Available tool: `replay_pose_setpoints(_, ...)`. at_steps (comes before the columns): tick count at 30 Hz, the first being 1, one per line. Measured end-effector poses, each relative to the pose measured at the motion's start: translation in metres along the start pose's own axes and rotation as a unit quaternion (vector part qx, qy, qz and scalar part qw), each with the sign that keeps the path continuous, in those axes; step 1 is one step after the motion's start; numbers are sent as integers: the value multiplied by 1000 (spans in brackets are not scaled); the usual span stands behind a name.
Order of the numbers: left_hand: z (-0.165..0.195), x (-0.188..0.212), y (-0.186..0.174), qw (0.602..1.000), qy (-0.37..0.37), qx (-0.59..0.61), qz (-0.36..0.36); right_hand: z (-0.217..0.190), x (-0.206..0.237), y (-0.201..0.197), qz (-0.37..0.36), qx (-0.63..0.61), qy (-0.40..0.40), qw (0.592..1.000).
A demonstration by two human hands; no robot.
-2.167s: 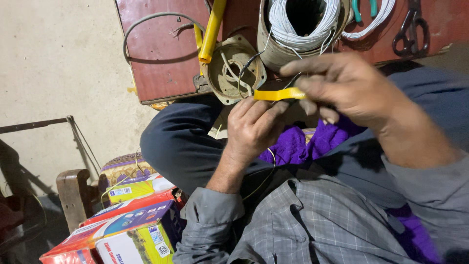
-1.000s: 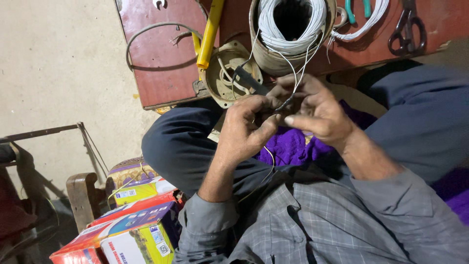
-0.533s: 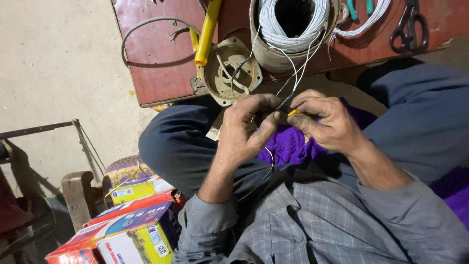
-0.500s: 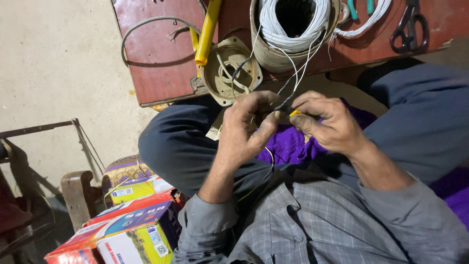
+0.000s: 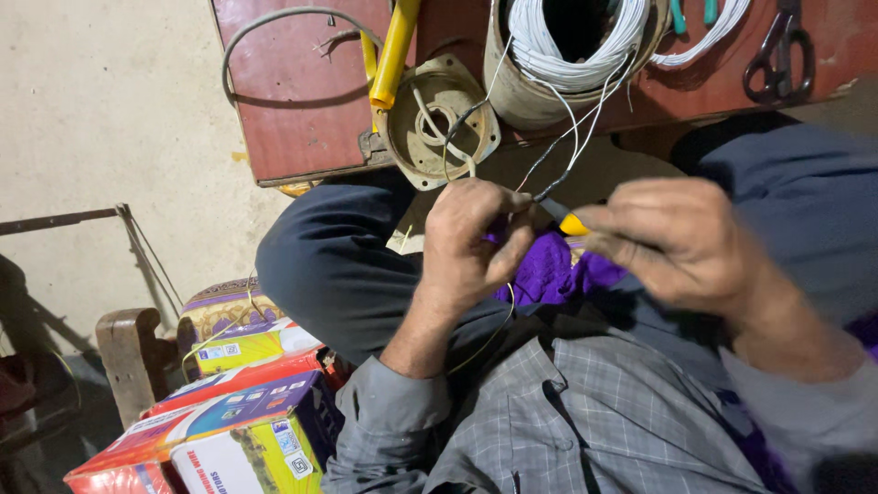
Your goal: The person sits cross-legged and wraps electrical tape around a wire connection on a motor housing. They then cut a piece of yellow plastic conduit with scissors and slide it over the wires, followed by wrapping additional tape around the junction.
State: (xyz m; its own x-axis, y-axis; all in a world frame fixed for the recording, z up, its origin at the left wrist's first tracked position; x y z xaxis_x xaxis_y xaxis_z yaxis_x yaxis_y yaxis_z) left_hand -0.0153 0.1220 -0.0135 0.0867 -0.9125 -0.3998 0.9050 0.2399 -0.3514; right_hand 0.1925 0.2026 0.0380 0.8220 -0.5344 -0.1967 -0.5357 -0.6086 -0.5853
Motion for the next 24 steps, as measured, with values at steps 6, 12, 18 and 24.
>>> replay_pose_setpoints(6,2,1,8,991,77,-107,-1,16,-53,-5,-90,-73,305,945)
replay_pose_setpoints(12,-1,4,11,979,115,-166,2,16,-65,0,-122,-2,353,928)
replay_pose_setpoints(18,2,-1,15,994,56,-90,4,36,-38,-17,17,-309,258,915)
replay_pose_setpoints(24,7,-3,10,995,-92,45,-1,75,11,11,226,-472,274,807)
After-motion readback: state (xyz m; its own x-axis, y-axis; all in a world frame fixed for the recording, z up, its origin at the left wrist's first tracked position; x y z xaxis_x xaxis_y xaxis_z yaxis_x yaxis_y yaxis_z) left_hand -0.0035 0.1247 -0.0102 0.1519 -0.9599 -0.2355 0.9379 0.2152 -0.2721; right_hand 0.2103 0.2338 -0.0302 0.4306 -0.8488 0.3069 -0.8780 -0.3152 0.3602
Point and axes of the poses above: each hand's wrist, its own x-axis away from the middle knuckle, its own y-axis out of the palm, z = x × y, the point moved 2 cm from there along -x, towards the middle knuckle, and after that the axes turned 1 degree about x, right-handed, at the moved point
